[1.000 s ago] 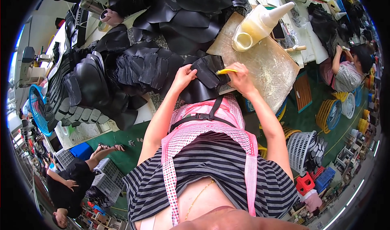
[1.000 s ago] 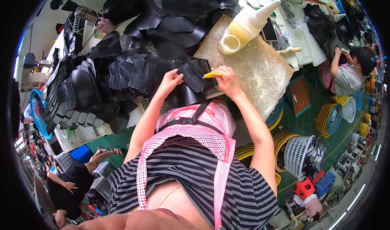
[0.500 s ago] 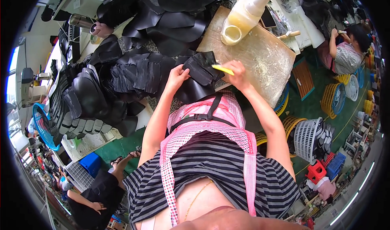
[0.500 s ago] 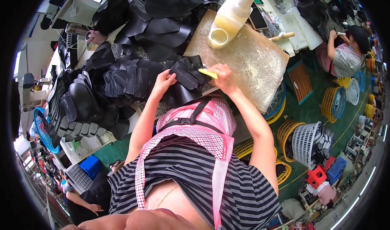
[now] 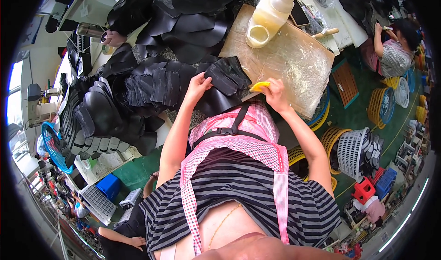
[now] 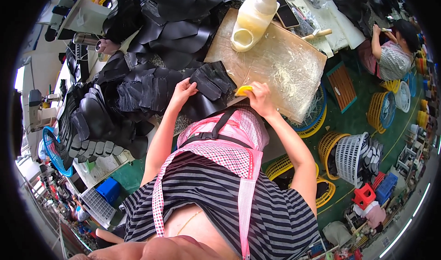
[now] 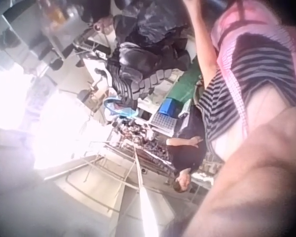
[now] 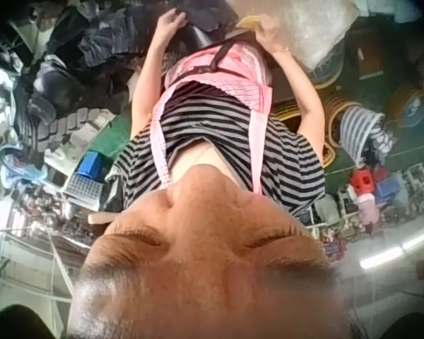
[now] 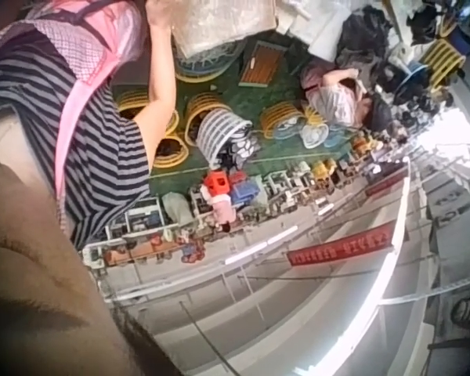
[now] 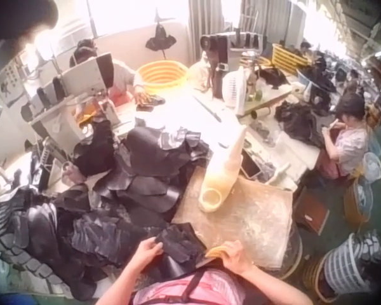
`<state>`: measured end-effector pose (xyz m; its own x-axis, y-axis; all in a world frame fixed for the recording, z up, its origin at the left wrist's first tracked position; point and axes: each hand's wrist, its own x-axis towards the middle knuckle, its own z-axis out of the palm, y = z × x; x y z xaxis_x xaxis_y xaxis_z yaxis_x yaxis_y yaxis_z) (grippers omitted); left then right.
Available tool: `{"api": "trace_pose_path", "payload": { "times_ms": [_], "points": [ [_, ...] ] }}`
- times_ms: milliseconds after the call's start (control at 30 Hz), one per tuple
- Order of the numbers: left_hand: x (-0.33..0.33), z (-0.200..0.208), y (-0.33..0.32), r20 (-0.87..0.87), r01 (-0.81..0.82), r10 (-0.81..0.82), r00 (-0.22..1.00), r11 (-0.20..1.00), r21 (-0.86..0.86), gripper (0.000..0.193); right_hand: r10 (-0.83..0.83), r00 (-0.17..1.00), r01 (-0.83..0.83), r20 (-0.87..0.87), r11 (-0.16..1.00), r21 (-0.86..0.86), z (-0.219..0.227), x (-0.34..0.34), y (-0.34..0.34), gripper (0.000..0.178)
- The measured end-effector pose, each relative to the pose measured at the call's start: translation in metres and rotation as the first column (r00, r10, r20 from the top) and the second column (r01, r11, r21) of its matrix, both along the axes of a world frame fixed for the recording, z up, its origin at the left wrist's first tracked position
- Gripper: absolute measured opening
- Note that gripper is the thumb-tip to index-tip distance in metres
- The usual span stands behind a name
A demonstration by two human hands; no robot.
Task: The recorder applies adhesive to shoe components and assembles them using a hammer.
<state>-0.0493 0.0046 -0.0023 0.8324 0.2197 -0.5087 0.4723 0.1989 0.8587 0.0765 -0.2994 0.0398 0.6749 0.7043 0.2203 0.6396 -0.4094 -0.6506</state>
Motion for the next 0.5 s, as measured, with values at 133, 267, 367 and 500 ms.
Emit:
{"api": "trace_pose_path", "payload": {
  "times_ms": [133, 267, 367, 500],
  "points": [
    [-0.003, -0.001, -0.002, 0.011, -0.023, 0.023, 1.000, 0.999, -0.023, 0.024, -0.275, 0.957, 0.290, -0.096, 0.933, 0.212, 0.008, 0.002, 0.024, 0.004],
    [0.000, 0.000, -0.004, 0.036, -0.008, 0.008, 0.999, 1.000, -0.024, 0.023, -0.045, 0.999, 0.043, 0.004, 0.971, 0.237, -0.010, 0.018, 0.099, 0.006],
    [-0.002, -0.002, -0.004, 0.050, -0.009, 0.011, 0.999, 1.000, -0.023, 0.024, -0.176, 0.983, 0.161, 0.056, 0.963, 0.216, -0.010, 0.039, 0.139, 0.008],
    [-0.004, 0.002, -0.012, 0.064, -0.084, 0.085, 0.994, 0.996, -0.012, 0.019, -0.140, 0.990, 0.130, 0.030, 0.965, 0.228, 0.016, 0.023, 0.133, 0.008]
  ]
}}
